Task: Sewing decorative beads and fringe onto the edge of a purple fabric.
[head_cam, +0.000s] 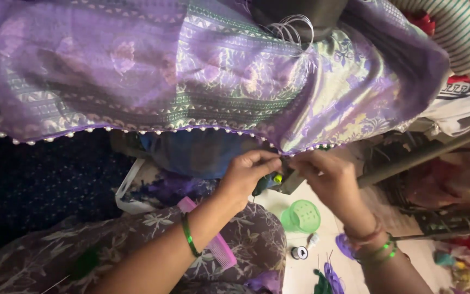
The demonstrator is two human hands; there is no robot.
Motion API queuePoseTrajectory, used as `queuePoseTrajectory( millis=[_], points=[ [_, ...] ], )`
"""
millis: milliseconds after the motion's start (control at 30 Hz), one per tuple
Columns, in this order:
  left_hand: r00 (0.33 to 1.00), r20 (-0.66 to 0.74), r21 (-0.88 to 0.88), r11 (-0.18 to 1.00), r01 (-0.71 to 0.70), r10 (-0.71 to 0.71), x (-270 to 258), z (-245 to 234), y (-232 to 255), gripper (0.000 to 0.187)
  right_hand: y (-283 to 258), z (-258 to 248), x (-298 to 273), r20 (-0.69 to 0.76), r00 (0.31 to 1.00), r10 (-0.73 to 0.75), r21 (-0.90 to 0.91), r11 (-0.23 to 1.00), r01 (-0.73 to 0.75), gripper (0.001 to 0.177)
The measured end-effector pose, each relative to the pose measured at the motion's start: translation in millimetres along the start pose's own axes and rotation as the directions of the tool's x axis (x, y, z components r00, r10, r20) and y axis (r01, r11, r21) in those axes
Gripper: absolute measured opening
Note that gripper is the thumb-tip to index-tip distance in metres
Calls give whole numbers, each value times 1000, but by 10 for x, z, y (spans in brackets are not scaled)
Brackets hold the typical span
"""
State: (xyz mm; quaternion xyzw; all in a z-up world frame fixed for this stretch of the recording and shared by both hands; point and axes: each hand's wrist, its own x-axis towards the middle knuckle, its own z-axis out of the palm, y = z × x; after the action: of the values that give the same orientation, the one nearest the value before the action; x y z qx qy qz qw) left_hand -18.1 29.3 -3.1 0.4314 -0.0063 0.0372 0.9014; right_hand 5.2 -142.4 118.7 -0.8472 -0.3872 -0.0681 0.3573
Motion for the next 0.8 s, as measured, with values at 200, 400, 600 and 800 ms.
queuePoseTrajectory(
  millis=[200, 400, 600, 800],
  points=[
    [983, -61, 236, 959, -156, 175, -41, -12, 142, 21, -156, -133, 33, 134, 937, -322, -305, 887, 348, 24],
    [770, 107, 772, 436, -463, 629, -159, 97, 295, 16, -598, -187, 488, 247, 853, -460, -401, 753, 522, 28],
    [657, 253, 902, 73, -425, 710, -321, 203, 662, 7, -506, 98, 863, 406, 857, -317, -541, 672, 505, 11],
    [640, 379, 891, -76, -448, 668, -153, 167, 404, 10, -601, -71, 615, 267, 876, -402, -419, 770, 481, 16]
  ],
)
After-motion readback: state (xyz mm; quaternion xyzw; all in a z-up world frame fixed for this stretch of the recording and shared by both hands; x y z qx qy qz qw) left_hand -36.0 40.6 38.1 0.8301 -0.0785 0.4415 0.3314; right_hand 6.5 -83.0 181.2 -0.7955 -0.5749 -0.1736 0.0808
